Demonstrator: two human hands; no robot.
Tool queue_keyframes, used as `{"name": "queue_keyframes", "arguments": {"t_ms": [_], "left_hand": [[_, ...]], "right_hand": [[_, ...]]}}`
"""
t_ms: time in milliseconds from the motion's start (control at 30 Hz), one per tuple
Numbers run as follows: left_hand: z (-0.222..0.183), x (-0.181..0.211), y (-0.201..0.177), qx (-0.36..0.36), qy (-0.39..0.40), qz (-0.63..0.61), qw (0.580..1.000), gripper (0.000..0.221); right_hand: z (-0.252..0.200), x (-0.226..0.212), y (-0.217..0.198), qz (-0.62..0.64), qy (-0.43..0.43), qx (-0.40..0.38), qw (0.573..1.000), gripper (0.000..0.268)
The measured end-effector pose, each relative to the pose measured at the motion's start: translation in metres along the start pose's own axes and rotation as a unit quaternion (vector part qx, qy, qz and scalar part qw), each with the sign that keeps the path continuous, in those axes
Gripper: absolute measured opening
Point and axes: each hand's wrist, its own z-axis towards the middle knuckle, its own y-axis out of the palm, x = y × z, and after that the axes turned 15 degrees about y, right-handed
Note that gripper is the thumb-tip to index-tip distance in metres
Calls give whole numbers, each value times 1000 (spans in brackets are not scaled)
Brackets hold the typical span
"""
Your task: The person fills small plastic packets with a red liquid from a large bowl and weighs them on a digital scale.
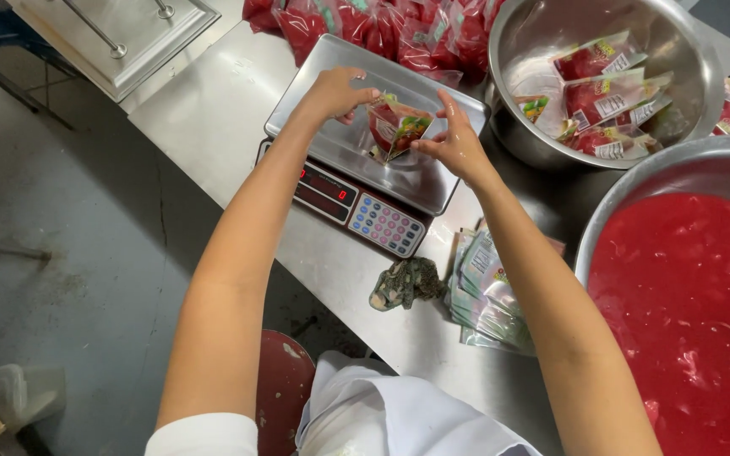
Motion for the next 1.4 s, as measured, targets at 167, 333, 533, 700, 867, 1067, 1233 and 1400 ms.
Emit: {"name": "queue_keyframes", "arguments": {"t_ms": [167,333,533,700,867,1067,1233,1400], "left_hand": [[-11,10,-2,4,5,-44,999,57],[5,-1,24,40,92,-24,995,21],[-29,-13,31,99,179,-150,967,49],[-106,-40,10,264,92,-227,933,47],[-148,-83,24,344,15,-276,897,46],[-156,-112,41,374,-33,-282,883,45],[-166,-133,45,406,-108,-258,870,40],[-171,-117,40,403,-101,-248,875,42]], "right_hand": [[18,-1,20,-9,-82,29,996,102],[50,1,51,-100,-127,116,980,109],[98,23,3,-155,-96,181,966,9],[89,15,-163,-95,-212,204,951,26],[123,57,-243,-230,-56,232,943,9],[198,114,-257,-157,108,182,965,19],[246,150,-263,-172,138,143,965,24],[263,155,-323,-169,128,263,941,28]]}}
